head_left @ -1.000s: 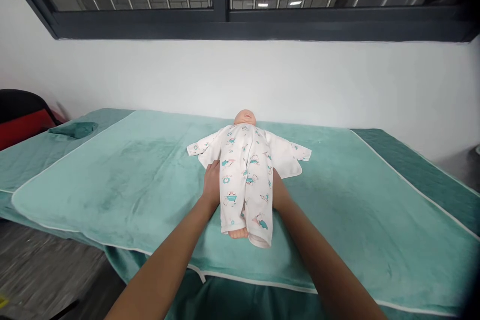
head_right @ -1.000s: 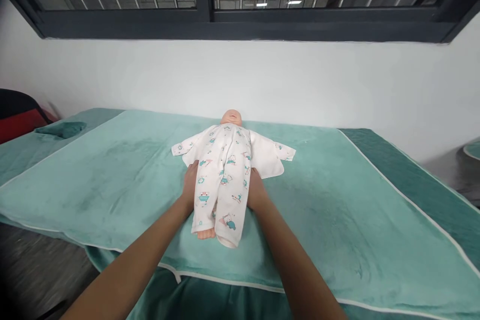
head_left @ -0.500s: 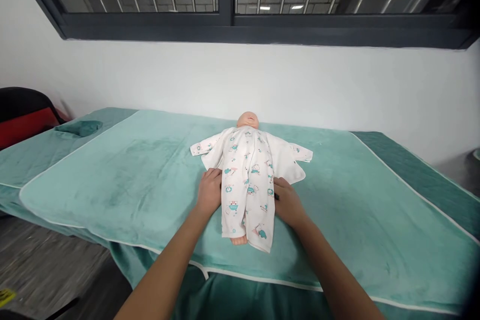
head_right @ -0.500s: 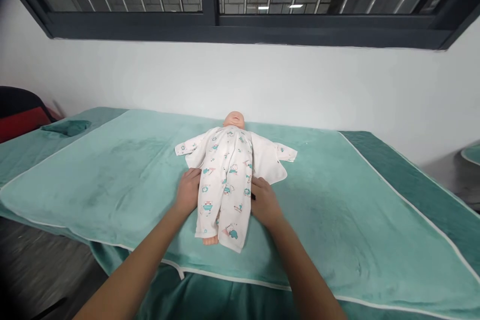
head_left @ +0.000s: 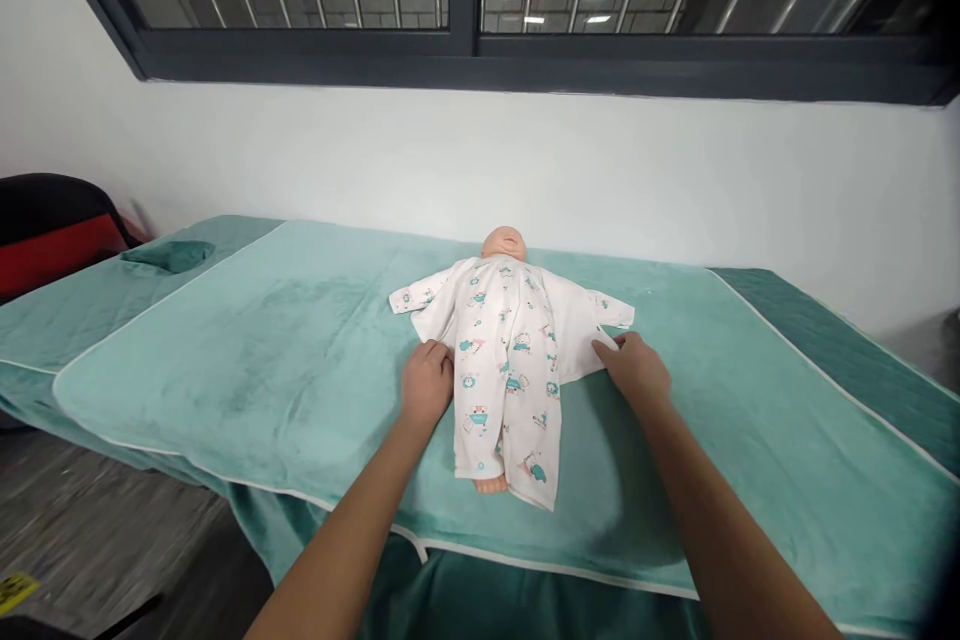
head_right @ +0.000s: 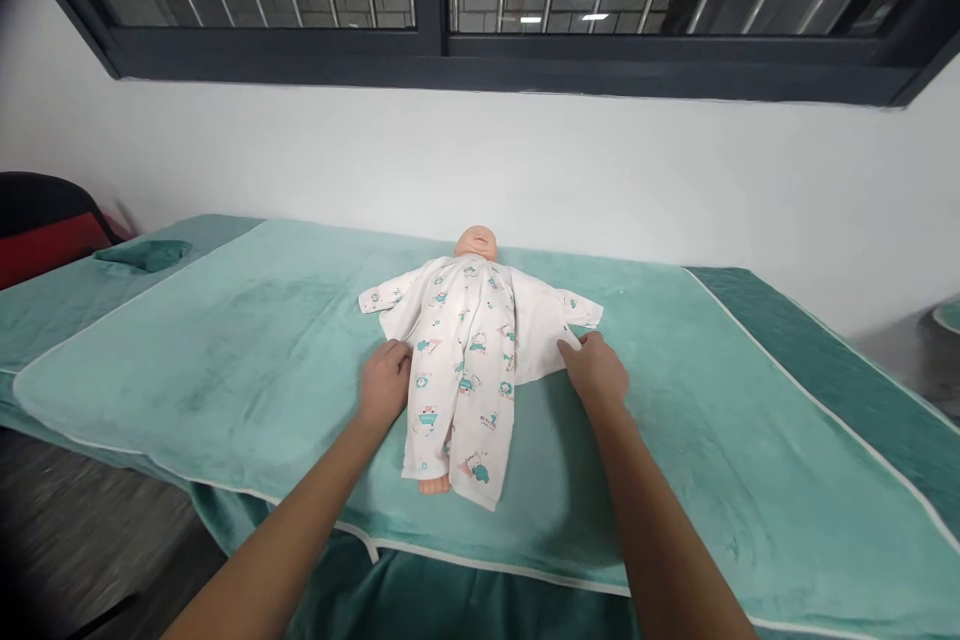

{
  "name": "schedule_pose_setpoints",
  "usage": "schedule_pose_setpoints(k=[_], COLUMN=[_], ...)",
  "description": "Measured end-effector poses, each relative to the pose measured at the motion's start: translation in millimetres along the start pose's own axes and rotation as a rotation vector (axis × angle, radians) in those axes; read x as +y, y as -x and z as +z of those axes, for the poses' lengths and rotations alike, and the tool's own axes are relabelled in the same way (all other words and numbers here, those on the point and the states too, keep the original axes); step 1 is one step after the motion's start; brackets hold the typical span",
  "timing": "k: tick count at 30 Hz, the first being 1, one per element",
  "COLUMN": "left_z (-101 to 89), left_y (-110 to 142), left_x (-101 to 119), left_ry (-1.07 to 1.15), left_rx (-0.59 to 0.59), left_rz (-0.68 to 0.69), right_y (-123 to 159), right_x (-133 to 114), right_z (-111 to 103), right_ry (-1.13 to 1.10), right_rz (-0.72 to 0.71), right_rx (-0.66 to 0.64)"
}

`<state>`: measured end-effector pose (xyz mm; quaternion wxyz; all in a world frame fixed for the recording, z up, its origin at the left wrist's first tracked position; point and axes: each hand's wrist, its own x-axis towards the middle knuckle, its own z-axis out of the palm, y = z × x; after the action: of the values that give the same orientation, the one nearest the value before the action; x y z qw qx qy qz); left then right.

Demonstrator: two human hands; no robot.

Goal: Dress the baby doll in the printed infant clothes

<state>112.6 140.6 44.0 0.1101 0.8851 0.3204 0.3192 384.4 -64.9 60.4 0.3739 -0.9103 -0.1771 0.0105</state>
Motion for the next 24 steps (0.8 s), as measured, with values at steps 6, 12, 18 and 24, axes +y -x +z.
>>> schedule_pose_setpoints(k=[6, 12, 18, 24], left_z=[3.1, 2.7, 4.2, 4.7], left_y=[-0.9, 0.2, -0.6, -1.6], left_x=[-2.7, -5.0, -6.7, -7.3], left_ry=[0.007, 0.034, 0.083, 0.119], left_rx=[0.021, 0.026, 0.022, 0.03], left_rz=[-0.057, -0.103, -0.122, -0.138], right_y=[-2.5, 64.9, 93.4, 97.8], right_x=[-64.6, -124.2, -103.8, -81.8], right_z=[-7.3, -5.3, -8.0, -9.2], right_ry=[-0.326, -0.031, 0.237, 0.074], right_rz=[-0.13, -0.765, -0.965, -0.868], right_rx=[-0.117, -0.339, -0.151, -0.173])
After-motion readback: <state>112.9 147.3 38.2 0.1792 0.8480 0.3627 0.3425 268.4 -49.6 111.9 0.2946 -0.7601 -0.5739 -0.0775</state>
